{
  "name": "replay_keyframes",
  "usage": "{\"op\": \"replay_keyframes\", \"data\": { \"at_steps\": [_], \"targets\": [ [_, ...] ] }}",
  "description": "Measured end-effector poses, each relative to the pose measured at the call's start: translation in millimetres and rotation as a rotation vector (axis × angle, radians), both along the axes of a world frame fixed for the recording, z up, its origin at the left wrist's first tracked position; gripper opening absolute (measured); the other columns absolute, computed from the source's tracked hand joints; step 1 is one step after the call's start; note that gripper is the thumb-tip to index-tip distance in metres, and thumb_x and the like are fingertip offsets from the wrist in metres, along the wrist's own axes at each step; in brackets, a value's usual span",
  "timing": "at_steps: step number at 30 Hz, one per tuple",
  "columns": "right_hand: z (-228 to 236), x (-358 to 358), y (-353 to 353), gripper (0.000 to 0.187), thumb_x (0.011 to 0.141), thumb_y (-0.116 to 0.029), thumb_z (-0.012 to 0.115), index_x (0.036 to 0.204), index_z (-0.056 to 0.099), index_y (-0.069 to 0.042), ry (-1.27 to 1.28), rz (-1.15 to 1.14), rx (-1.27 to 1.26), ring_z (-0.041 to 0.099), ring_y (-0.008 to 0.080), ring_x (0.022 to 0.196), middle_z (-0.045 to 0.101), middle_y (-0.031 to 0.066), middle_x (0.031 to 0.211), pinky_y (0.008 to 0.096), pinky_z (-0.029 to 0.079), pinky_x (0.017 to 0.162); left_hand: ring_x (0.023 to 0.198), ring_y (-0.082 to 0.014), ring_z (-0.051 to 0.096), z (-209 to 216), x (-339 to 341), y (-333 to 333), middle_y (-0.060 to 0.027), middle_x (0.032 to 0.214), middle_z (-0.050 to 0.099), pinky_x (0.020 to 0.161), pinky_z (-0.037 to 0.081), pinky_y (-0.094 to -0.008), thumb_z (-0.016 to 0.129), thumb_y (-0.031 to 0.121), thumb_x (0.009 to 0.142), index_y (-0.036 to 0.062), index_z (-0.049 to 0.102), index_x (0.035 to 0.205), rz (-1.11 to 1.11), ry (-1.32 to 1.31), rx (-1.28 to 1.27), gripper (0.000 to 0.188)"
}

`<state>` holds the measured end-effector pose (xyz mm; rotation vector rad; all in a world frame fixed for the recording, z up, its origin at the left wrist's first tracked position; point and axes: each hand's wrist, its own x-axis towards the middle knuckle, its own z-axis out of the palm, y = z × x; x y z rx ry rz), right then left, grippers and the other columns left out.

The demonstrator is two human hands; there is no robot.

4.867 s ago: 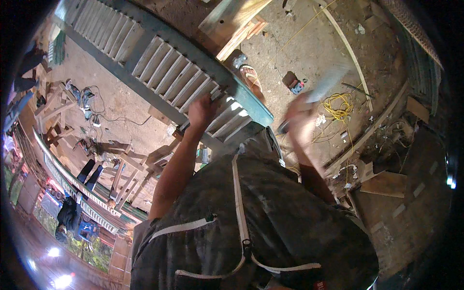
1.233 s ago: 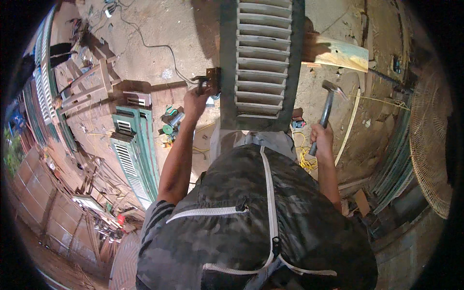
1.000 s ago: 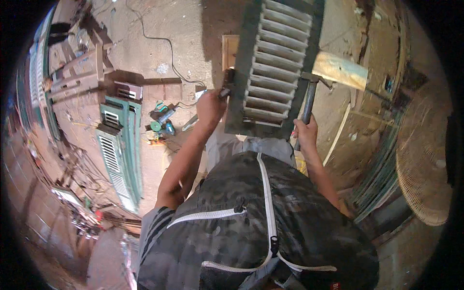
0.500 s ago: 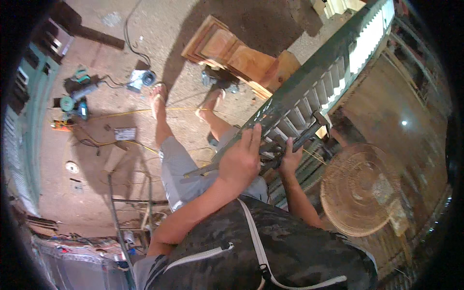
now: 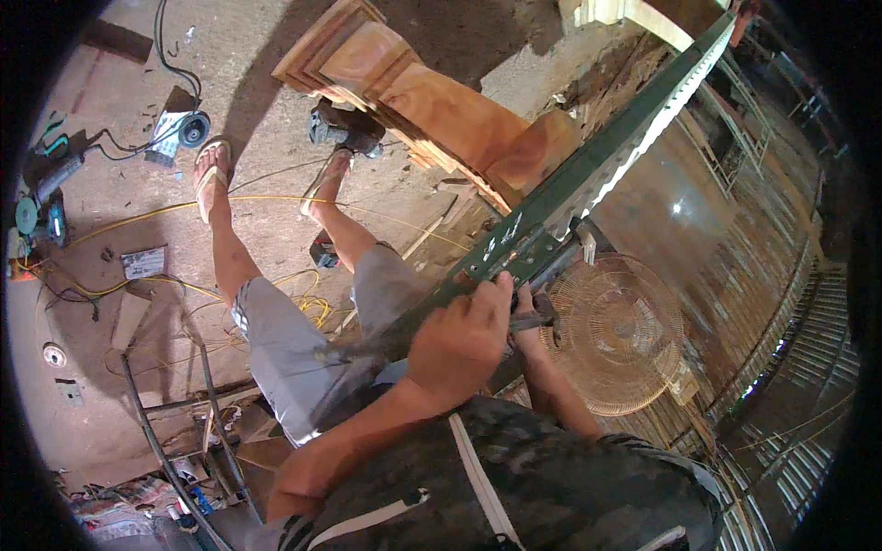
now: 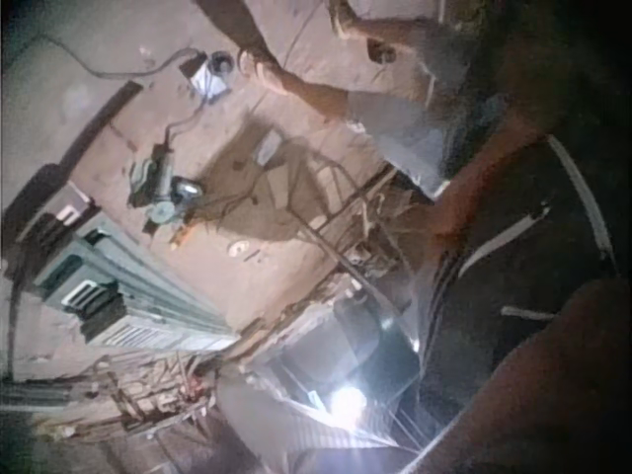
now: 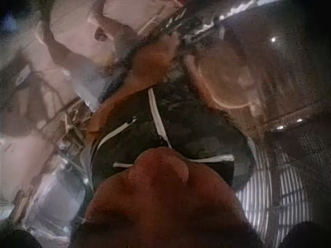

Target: The person uses an angle grinder to smooth the edges of a green wooden shutter, then flips it and uses a hammer to tap along the slats. The shutter is repositioned several times during the process.

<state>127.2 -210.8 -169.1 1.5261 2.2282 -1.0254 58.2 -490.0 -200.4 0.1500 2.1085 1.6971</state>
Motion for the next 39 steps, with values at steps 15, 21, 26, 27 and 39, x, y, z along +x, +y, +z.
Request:
{"op": "replay_keyframes", "data": {
  "at_steps": [15, 21, 26, 27, 39],
  "targets": [
    [-4, -5, -13, 0.024, 0.104, -0.03, 0.064, 0.111, 0.058, -0.007, 0.059, 0.157, 0.127, 0.052, 0.0085, 0.069, 0.055, -0.0026, 0.085, 0.0266, 0.043, 0.06, 0.074, -0.0304, 0.068, -6, -18, -5, -0.0125, 0.106, 0.064, 0.064, 0.055, -0.0401, 0.069, 0.007, 0.078, 0.0013, 0.067, 0.123, 0.019, -0.21, -0.008, 0.046],
    [-10, -7, -9, 0.028, 0.102, -0.03, 0.066, 0.11, 0.058, -0.005, 0.036, 0.112, 0.224, 0.051, 0.0085, 0.066, 0.055, -0.0025, 0.082, 0.0285, 0.043, 0.058, 0.065, -0.0191, 0.063, 21, -3, 17, -0.0088, 0.094, 0.059, 0.057, 0.051, -0.0312, 0.064, 0.008, 0.08, -0.0082, 0.064, 0.126, -0.049, 0.153, -0.214, 0.049],
    [-10, -11, -20, 0.027, 0.104, -0.029, 0.063, 0.114, 0.058, -0.004, 0.035, 0.054, 0.225, 0.054, 0.0105, 0.069, 0.058, -0.0011, 0.085, 0.029, 0.045, 0.06, 0.065, -0.0162, 0.063, 15, -6, 12, -0.0069, 0.093, 0.058, 0.057, 0.05, -0.0293, 0.062, 0.009, 0.081, -0.0068, 0.065, 0.125, -0.065, 0.142, -0.189, 0.047],
    [-9, -10, -20, 0.027, 0.104, -0.029, 0.063, 0.115, 0.058, -0.004, 0.03, 0.037, 0.201, 0.055, 0.0109, 0.07, 0.059, -0.0007, 0.085, 0.0293, 0.046, 0.061, 0.065, -0.0161, 0.063, 12, -6, 13, -0.0067, 0.093, 0.058, 0.057, 0.049, -0.029, 0.062, 0.01, 0.081, -0.0066, 0.066, 0.124, -0.049, 0.146, -0.178, 0.046],
    [-12, 13, 5, 0.037, 0.104, -0.029, 0.064, 0.129, 0.056, -0.003, 0.094, -0.033, 0.071, 0.058, 0.0125, 0.092, 0.062, 0.0027, 0.11, 0.0299, 0.049, 0.078, 0.068, -0.0232, 0.067, 5, -15, 1, -0.0092, 0.094, 0.064, 0.056, 0.051, -0.0332, 0.068, 0.008, 0.078, 0.0034, 0.071, 0.115, 0.013, -0.038, -0.104, 0.037]
  ]
}}
